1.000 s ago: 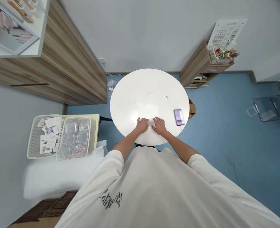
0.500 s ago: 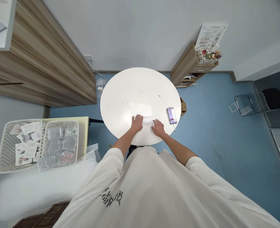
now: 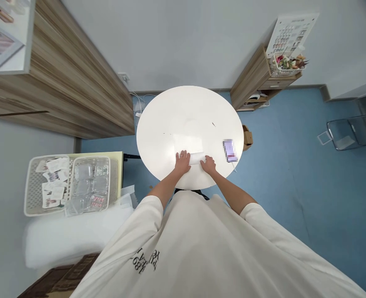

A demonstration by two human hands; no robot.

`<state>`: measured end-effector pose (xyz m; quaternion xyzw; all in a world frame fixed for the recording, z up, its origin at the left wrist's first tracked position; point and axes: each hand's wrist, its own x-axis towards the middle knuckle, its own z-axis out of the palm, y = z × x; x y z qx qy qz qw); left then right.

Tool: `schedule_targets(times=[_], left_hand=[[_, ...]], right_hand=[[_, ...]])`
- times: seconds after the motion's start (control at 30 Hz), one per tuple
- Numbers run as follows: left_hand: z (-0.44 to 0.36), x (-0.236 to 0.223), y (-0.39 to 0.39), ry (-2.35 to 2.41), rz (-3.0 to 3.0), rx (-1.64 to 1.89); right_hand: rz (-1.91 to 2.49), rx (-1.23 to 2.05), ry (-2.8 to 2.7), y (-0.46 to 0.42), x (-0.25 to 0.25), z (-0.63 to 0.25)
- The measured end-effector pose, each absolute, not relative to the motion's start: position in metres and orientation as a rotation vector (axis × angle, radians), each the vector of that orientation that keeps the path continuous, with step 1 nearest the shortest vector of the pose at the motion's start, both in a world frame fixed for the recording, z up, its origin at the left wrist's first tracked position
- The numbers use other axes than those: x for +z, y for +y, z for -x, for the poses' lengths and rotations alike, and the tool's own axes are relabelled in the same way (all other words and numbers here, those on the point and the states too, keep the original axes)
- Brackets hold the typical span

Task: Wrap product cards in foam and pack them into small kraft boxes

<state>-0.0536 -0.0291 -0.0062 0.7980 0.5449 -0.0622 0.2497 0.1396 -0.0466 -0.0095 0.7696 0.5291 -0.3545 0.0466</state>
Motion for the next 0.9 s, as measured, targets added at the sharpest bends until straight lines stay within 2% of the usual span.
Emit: schedule_targets(times=[0.5, 0.67, 0.77, 0.9], left_hand=[[0.05, -0.001, -0.057, 1.228, -2.295, -0.355], [0.05, 0.001, -0.053, 1.236, -2.247, -0.342], [0.051, 0.005, -0.049, 1.236, -2.206, -0.318], [0.053, 0.012, -0.043, 1.242, -2.148, -0.279]], right_hand=[[-2.826, -1.037, 1.376, -0.035, -0.026, -0.107], [-2.799, -0.984, 1.349, -0.031, -0.03, -0.104], [-2.734, -1.053, 1.401, -0.029, -0.03, -0.108], [-2.57, -1.32, 1.515, -0.03, -0.021, -0.11]])
